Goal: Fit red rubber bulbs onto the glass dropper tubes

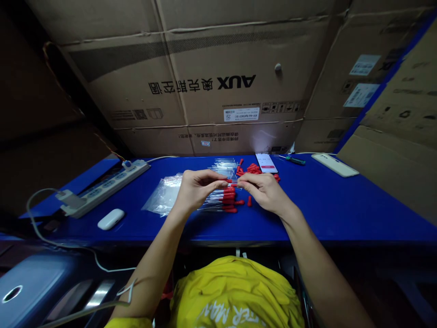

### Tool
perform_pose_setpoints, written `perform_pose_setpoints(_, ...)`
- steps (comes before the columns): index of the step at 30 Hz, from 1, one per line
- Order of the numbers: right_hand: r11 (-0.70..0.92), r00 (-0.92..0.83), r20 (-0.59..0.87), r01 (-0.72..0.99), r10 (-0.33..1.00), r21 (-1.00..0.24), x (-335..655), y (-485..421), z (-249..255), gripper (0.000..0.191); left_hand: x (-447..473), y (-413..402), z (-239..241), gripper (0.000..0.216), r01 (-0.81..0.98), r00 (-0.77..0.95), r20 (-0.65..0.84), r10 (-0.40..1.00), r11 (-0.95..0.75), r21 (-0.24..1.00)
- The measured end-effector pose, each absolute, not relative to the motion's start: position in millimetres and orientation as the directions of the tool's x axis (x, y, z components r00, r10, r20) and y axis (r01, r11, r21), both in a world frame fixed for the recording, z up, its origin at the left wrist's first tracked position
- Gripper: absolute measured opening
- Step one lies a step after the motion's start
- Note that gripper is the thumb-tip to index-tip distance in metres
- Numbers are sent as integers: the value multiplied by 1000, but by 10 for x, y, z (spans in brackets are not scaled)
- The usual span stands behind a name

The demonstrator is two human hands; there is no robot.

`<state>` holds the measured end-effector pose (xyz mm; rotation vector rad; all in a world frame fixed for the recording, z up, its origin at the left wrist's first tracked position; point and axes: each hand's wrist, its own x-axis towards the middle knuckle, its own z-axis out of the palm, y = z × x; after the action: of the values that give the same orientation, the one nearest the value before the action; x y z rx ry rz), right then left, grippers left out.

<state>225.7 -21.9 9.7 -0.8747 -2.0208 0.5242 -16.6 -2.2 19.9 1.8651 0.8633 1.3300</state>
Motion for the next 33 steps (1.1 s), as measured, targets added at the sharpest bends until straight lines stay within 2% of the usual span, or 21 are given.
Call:
perform_pose_setpoints(5, 672, -412, 535, 361, 737, -647, 2267, -222, 96, 26, -137, -53, 199, 38, 79, 293, 469, 833, -510, 857)
perform_pose_setpoints(11, 679, -451, 516, 376, 728, -631, 2294, -228, 99, 28, -139, -47, 203, 34, 31, 363, 471, 804, -515, 856)
perform_pose_setpoints(16, 697, -482, 507, 424, 714, -578, 2329, -228, 97, 28, -175, -37, 200, 34, 86, 410, 458, 789, -533, 841)
perform_pose_setpoints(20, 701, -489, 504, 453, 712, -551, 2339, -263, 130, 31, -156, -71, 204, 28, 135, 414, 513, 752, -609, 782)
perform_pose_setpoints(23, 702, -487, 507, 472, 712, -533, 2314, -286, 144, 32, -97, -107, 193, 19, 193, 406, 598, 691, -704, 683)
perform_pose_setpoints(26, 708, -484, 517, 447, 706, -547, 2273, -288, 141, 32, -46, -119, 167, 13, 214, 395, 689, 607, -790, 574)
perform_pose_setpoints(28, 700, -478, 514, 431, 712, -569, 2257, -282, 140, 31, -41, -108, 160, 14, 220, 404, 701, 589, -806, 550)
perform_pose_setpoints(30, 684, -473, 499, 432, 727, -587, 2257, -273, 143, 30, -64, -88, 170, 16, 222, 424, 667, 613, -784, 580)
perform_pose_setpoints(33, 655, -447, 481, 452, 754, -606, 2280, -259, 152, 27, -120, -68, 206, 36, 234, 429, 575, 697, -700, 674)
